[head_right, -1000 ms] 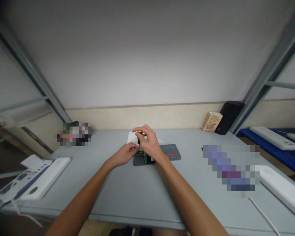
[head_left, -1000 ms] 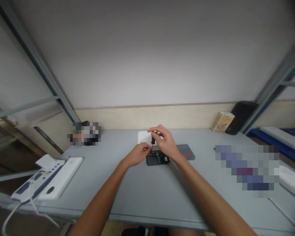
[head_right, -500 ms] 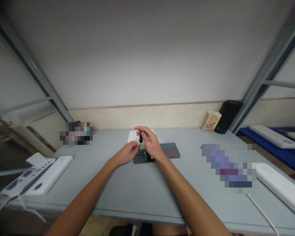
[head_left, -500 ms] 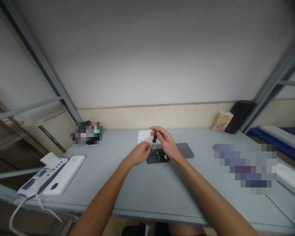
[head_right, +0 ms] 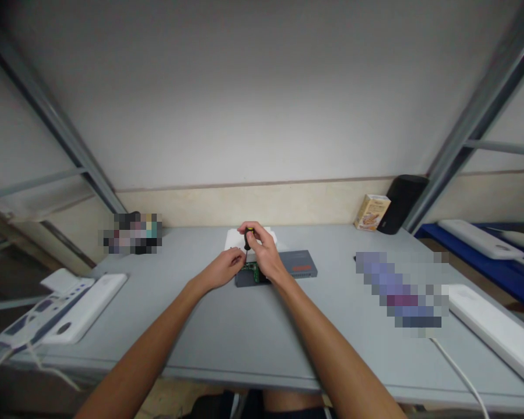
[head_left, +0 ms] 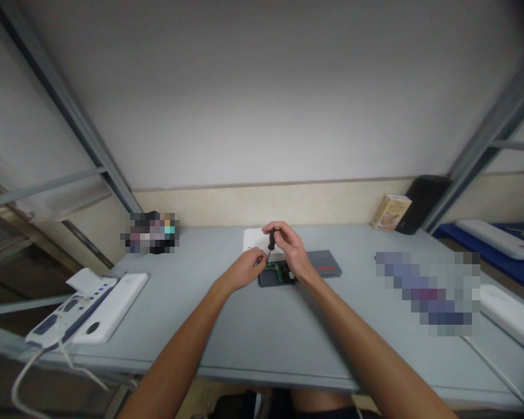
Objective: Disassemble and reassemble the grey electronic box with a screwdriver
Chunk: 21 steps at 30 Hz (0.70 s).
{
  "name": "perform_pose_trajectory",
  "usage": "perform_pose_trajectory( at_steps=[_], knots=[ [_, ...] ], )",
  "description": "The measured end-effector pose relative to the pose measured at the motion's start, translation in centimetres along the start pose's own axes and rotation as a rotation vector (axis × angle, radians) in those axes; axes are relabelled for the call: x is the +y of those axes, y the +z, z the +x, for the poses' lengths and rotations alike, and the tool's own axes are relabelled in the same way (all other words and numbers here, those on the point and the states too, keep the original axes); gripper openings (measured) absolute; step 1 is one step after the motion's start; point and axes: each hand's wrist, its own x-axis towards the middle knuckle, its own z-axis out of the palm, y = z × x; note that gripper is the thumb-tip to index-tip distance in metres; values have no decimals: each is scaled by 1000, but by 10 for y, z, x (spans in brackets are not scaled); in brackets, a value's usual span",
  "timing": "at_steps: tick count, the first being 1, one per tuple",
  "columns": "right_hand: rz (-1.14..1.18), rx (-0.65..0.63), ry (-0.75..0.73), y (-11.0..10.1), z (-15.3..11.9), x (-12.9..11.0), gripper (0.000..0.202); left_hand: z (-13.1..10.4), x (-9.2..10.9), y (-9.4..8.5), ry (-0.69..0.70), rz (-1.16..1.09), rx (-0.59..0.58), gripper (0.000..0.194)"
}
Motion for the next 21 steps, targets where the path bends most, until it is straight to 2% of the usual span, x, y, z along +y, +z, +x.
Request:
perform_pose_trajectory(
  at_steps=[4,7,11,17,21],
  knots=[
    [-115,83,-56,0,0,-1,16,0,2,-1,6,4,-13,24],
    [-133,56,-40,0,1,-1,19,0,2,-1,19,4,-12,25],
    [-45,0,16,-1,0,1,29,1,1,0,11,16,-9,24],
    [-150,96,-64,-1,1,-3,16,0,1,0,4,19,-7,25],
    [-124,58,-48,-4,2,0,21,-1,2,-1,-9,12,4,22]
  ],
)
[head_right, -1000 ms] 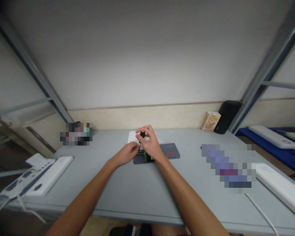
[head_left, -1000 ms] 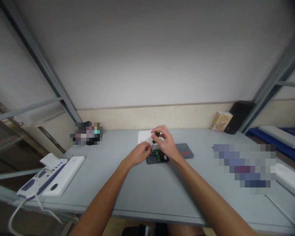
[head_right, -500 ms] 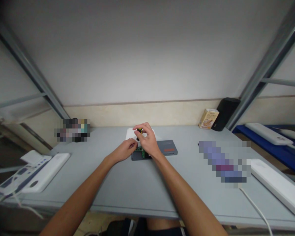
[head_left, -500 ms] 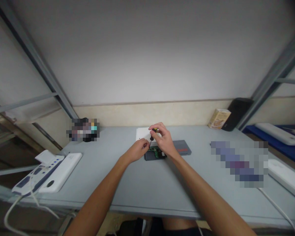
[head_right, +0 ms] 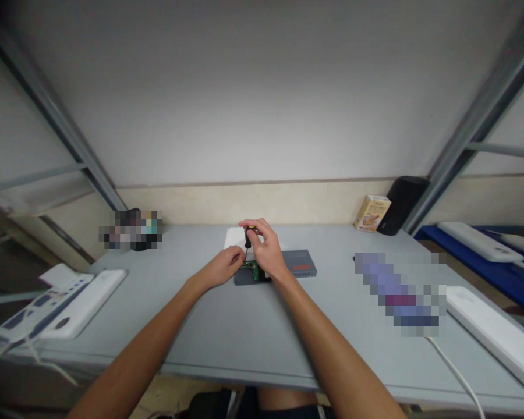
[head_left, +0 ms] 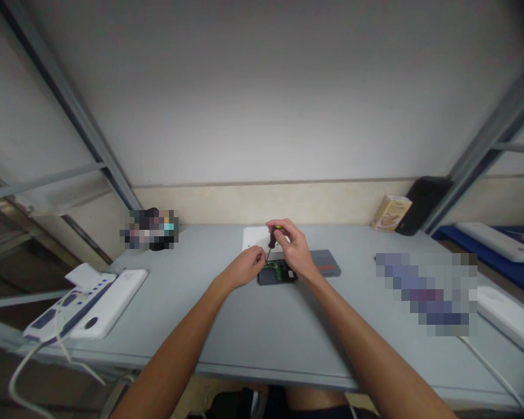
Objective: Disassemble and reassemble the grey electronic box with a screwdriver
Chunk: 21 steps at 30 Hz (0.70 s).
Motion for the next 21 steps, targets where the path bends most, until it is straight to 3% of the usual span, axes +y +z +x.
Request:
perform_pose_trajectory(
  at_steps=[4,9,16,21],
  knots=[
    [75,-21,52,-3,0,5,27,-1,0,-1,1,13,-8,20],
    [-17,69,-6,-8,1,6,19,-2,-2,-1,18,13,-7,18],
    [75,3,43,-8,0,5,33,-1,-5,1,18,-5,-3,18],
    [-36,81,-28,-7,2,0,21,0,-8,2,28,-4,-9,18]
  ],
)
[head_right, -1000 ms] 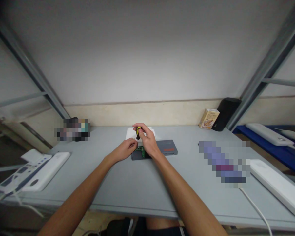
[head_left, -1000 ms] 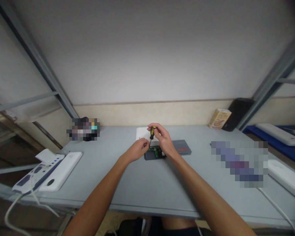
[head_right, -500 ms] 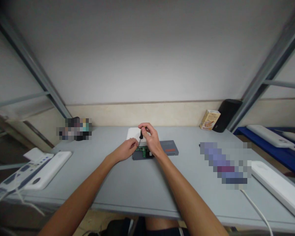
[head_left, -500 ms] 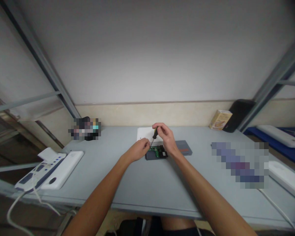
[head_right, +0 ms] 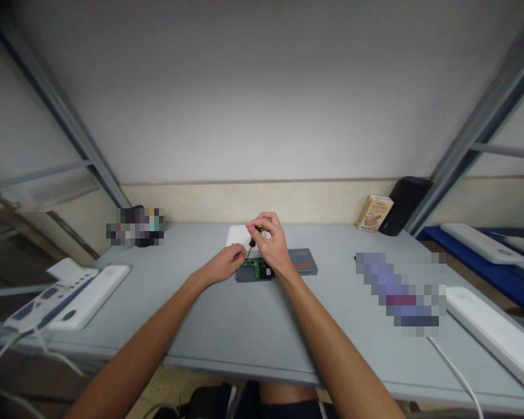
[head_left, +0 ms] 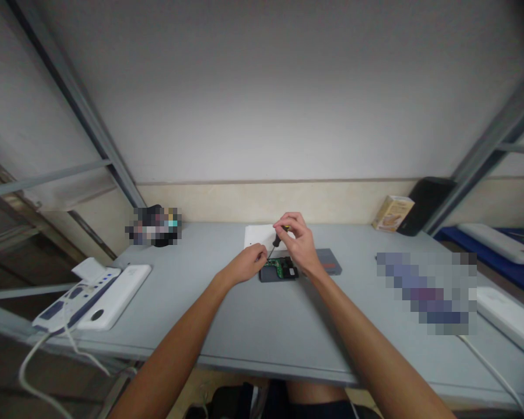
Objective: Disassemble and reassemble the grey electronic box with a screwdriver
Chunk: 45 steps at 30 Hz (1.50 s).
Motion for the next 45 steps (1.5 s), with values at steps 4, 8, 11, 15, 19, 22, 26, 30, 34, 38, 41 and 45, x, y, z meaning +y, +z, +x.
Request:
perform_pose_trajectory(
  at_steps=[4,8,11,15,19,22,26,30,34,38,41,45],
  knots=[
    [19,-51,33,-2,3,3,26,0,0,0,-11,8,-7,20],
    [44,-78,61,-4,3,5,31,1,1,-1,3,-5,-8,20],
    [-20,-10,17,-5,3,6,25,1,1,-1,8,-14,-4,20],
    [-4,-33,37,-6,4,8,22,1,1,-2,0,-13,-11,20],
    [73,-85,85,-8,4,8,27,1,1,-2,0,-16,-13,19],
    [26,-33,30,-7,3,8,22,1,-1,-1,8,-27,-5,20],
    [-6,-5,21,-7,3,8,17,1,-2,0,18,-39,1,19],
    [33,-52,52,-7,3,9,25,1,-3,0,18,-31,3,18],
    [-7,-24,22,-5,3,8,22,1,-4,2,19,-41,13,20],
    [-61,5,4,-3,3,9,13,1,-8,4,33,-58,24,20],
    [5,-29,34,-4,2,11,19,1,-8,4,30,-57,28,19],
    [83,-89,78,-5,1,11,25,1,-7,3,31,-55,26,20]
  ],
)
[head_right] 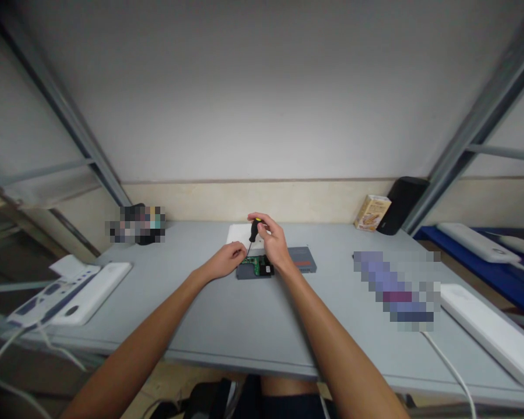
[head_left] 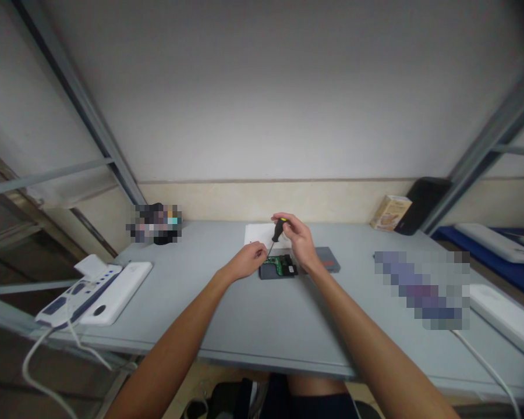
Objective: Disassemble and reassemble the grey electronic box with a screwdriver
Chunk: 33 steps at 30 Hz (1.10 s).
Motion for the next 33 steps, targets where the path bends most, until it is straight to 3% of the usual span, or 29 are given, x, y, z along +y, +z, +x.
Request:
perform_pose_trajectory(
  at_steps=[6,14,20,27,33],
  knots=[
    [-96,100,-64,2,0,-2,16,0,1,0,-5,12,1,20],
    [53,-1,30,-3,0,5,28,0,2,-2,5,11,-4,19],
    [-98,89,-31,1,0,3,19,0,0,-1,-7,5,-17,22],
    [-31,-39,15,2,0,-5,30,0,3,-3,-11,6,-19,22],
    [-108,43,-13,6,-1,-4,19,0,4,-3,-34,-1,-19,22]
  ],
)
